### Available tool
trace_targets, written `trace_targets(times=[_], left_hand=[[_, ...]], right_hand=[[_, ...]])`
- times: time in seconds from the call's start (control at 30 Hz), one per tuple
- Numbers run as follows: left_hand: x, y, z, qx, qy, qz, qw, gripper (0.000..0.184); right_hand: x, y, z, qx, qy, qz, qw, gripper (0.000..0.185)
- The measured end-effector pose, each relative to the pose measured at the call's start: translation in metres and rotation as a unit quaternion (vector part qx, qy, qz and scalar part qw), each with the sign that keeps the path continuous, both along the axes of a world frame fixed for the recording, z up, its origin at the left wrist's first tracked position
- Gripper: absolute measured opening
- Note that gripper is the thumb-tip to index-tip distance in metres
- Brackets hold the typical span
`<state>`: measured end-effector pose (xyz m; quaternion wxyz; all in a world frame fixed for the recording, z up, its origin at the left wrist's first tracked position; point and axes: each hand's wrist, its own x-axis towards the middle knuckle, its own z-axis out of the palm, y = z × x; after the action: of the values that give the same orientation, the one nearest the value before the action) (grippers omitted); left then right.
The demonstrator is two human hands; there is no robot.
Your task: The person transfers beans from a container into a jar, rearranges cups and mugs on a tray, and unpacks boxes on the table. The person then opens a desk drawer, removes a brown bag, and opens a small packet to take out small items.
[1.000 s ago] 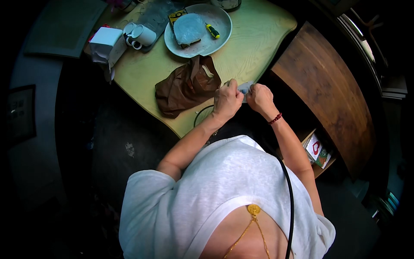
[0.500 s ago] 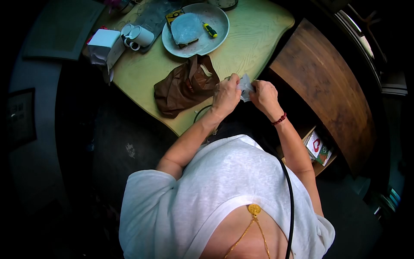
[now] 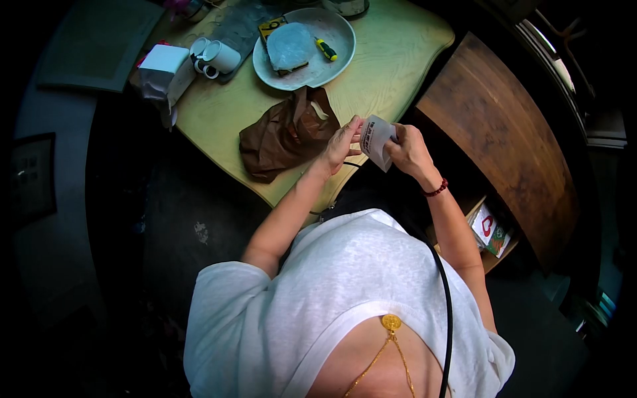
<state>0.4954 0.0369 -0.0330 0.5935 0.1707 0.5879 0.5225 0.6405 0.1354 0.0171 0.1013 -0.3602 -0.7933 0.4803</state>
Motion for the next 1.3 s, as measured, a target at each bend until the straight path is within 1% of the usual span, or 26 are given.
trace_targets(times=[0.03, 0.1, 0.13, 0.17, 0.2, 0.27, 0.33, 0.4, 0.43, 0.47, 0.53, 0.57, 0.7, 0.77, 0.8, 0.83, 0.87, 0.9, 0.97, 1.0, 1.07, 1.1, 1.13, 1.2, 1.27, 1.3], left_hand=[[-0.004, -0.002, -0.003, 0.006, -0.092, -0.031, 0.995, 0.05], [0.0, -0.005, -0.008, 0.017, -0.124, -0.026, 0.992, 0.045], [0.004, -0.005, -0.008, 0.027, -0.157, -0.021, 0.987, 0.041], [0.008, -0.003, -0.008, 0.023, -0.167, 0.026, 0.985, 0.034], [0.007, -0.004, -0.013, 0.024, -0.166, 0.027, 0.985, 0.034], [0.005, -0.003, -0.026, 0.052, -0.152, 0.059, 0.985, 0.032], [0.006, -0.003, -0.025, 0.05, -0.136, 0.055, 0.988, 0.032], [0.008, -0.002, -0.021, 0.048, -0.119, 0.048, 0.991, 0.032], [0.011, -0.002, -0.015, 0.036, -0.072, 0.034, 0.996, 0.033], [0.013, -0.002, -0.011, 0.023, -0.025, 0.021, 0.999, 0.033], [0.014, -0.002, -0.014, 0.033, 0.016, 0.0, 0.999, 0.034], [0.016, -0.002, -0.016, 0.04, 0.058, -0.021, 0.997, 0.036], [0.029, -0.004, -0.023, 0.06, 0.086, -0.02, 0.994, 0.04], [0.033, -0.006, -0.022, 0.059, 0.073, -0.008, 0.996, 0.04], [0.035, -0.008, -0.021, 0.059, 0.073, -0.007, 0.996, 0.04], [0.036, -0.009, -0.02, 0.057, 0.068, 0.011, 0.996, 0.039], [0.037, -0.009, -0.02, 0.055, 0.063, 0.03, 0.996, 0.039], [0.038, -0.008, -0.027, 0.055, 0.063, 0.03, 0.996, 0.039], [0.039, -0.007, -0.049, 0.109, 0.119, 0.083, 0.983, 0.037], [0.037, -0.007, -0.05, 0.109, 0.119, 0.084, 0.983, 0.037], [0.031, -0.009, -0.052, 0.081, 0.241, 0.005, 0.967, 0.036], [0.031, -0.009, -0.046, 0.08, 0.242, 0.005, 0.967, 0.036], [0.032, -0.008, -0.04, 0.108, 0.225, 0.018, 0.968, 0.036], [0.032, -0.006, -0.037, 0.135, 0.207, 0.031, 0.968, 0.035], [0.033, -0.005, -0.042, 0.146, 0.111, 0.059, 0.981, 0.035], [0.032, -0.004, -0.038, 0.146, 0.11, 0.058, 0.981, 0.035]], right_hand=[[0.0, 0.0, -0.003, -0.041, 0.04, -0.023, 0.998, 0.017], [0.0, 0.0, -0.006, -0.081, 0.081, -0.045, 0.992, 0.017], [0.0, 0.0, -0.006, 0.019, 0.098, -0.099, 0.99, 0.016], [0.001, -0.001, -0.005, 0.118, 0.114, -0.153, 0.975, 0.016], [0.003, -0.003, -0.003, 0.119, 0.115, -0.152, 0.975, 0.016], [0.011, -0.003, 0.003, 0.193, 0.052, -0.136, 0.97, 0.021], [0.015, 0.0, -0.006, 0.187, 0.085, -0.104, 0.973, 0.022], [0.018, 0.001, -0.008, 0.06, 0.104, 0.006, 0.993, 0.02], [0.019, 0.001, -0.006, -0.013, 0.08, 0.022, 0.996, 0.014], [0.022, 0.004, -0.016, -0.012, 0.08, 0.021, 0.996, 0.014], [0.022, 0.007, -0.03, 0.013, 0.054, 0.122, 0.991, 0.016], [0.024, 0.003, -0.036, -0.088, 0.116, 0.076, 0.986, 0.024], [0.025, 0.002, -0.054, -0.11, 0.147, 0.086, 0.979, 0.026], [0.025, -0.001, -0.065, -0.133, 0.125, 0.026, 0.983, 0.02], [0.027, 0.0, -0.071, -0.133, 0.125, 0.027, 0.983, 0.02], [0.029, 0.003, -0.076, 0.012, 0.036, 0.057, 0.998, 0.02], [0.031, 0.005, -0.081, 0.157, -0.053, 0.085, 0.983, 0.021], [0.028, 0.003, -0.071, 0.157, -0.053, 0.085, 0.982, 0.021], [0.018, -0.006, -0.045, 0.031, 0.023, 0.089, 0.995, 0.023], [0.018, -0.006, -0.049, 0.031, 0.023, 0.09, 0.995, 0.023], [0.016, -0.008, -0.06, 0.066, 0.047, 0.113, 0.99, 0.021], [0.013, -0.011, -0.058, 0.066, 0.048, 0.114, 0.99, 0.021], [0.009, -0.016, -0.054, -0.171, 0.13, 0.022, 0.976, 0.02], [0.006, -0.016, -0.045, -0.395, 0.203, -0.072, 0.893, 0.02], [0.006, -0.012, -0.04, -0.264, 0.123, 0.002, 0.957, 0.016], [0.006, -0.009, -0.043, -0.264, 0.123, 0.0, 0.957, 0.016]])
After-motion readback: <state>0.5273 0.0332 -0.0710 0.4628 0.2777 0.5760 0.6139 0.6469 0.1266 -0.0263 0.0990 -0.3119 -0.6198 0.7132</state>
